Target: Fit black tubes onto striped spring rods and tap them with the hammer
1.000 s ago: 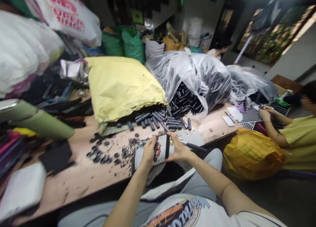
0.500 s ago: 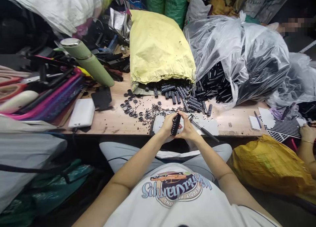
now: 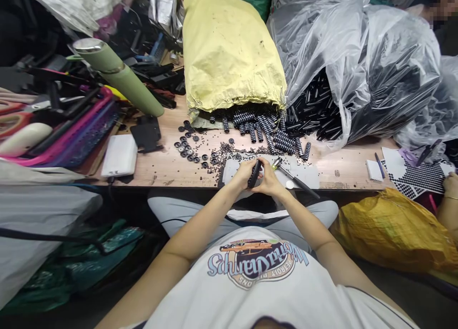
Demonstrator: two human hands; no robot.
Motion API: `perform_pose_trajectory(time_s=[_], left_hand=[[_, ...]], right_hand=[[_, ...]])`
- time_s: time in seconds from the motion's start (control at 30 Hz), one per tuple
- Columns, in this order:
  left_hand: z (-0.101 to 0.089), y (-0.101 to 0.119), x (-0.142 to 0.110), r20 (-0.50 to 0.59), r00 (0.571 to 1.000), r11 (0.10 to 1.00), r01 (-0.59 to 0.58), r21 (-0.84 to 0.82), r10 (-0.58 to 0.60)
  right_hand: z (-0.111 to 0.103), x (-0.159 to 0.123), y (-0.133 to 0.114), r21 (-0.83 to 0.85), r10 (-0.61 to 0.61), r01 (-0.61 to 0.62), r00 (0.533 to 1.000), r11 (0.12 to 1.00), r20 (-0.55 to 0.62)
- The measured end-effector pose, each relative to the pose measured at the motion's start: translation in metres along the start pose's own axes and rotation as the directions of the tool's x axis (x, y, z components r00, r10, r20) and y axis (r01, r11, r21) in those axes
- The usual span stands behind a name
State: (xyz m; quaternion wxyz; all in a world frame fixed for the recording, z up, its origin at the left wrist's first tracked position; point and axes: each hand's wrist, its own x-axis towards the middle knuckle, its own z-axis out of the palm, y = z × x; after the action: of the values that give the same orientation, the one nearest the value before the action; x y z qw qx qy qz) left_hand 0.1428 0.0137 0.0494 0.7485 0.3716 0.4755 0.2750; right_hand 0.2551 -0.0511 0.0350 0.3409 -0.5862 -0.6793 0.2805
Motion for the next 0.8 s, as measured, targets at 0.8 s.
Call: perform_pose_trajectory(time_s=[0.8], left_hand=[[-0.031,-0.05,0.015,0.493,0.717,-0.156,-0.484,0.861,0.494]], right_hand=[[-0.054,-0.054,-0.002,-0.509,0.474,-0.498,0.86,0.702,-0.187]])
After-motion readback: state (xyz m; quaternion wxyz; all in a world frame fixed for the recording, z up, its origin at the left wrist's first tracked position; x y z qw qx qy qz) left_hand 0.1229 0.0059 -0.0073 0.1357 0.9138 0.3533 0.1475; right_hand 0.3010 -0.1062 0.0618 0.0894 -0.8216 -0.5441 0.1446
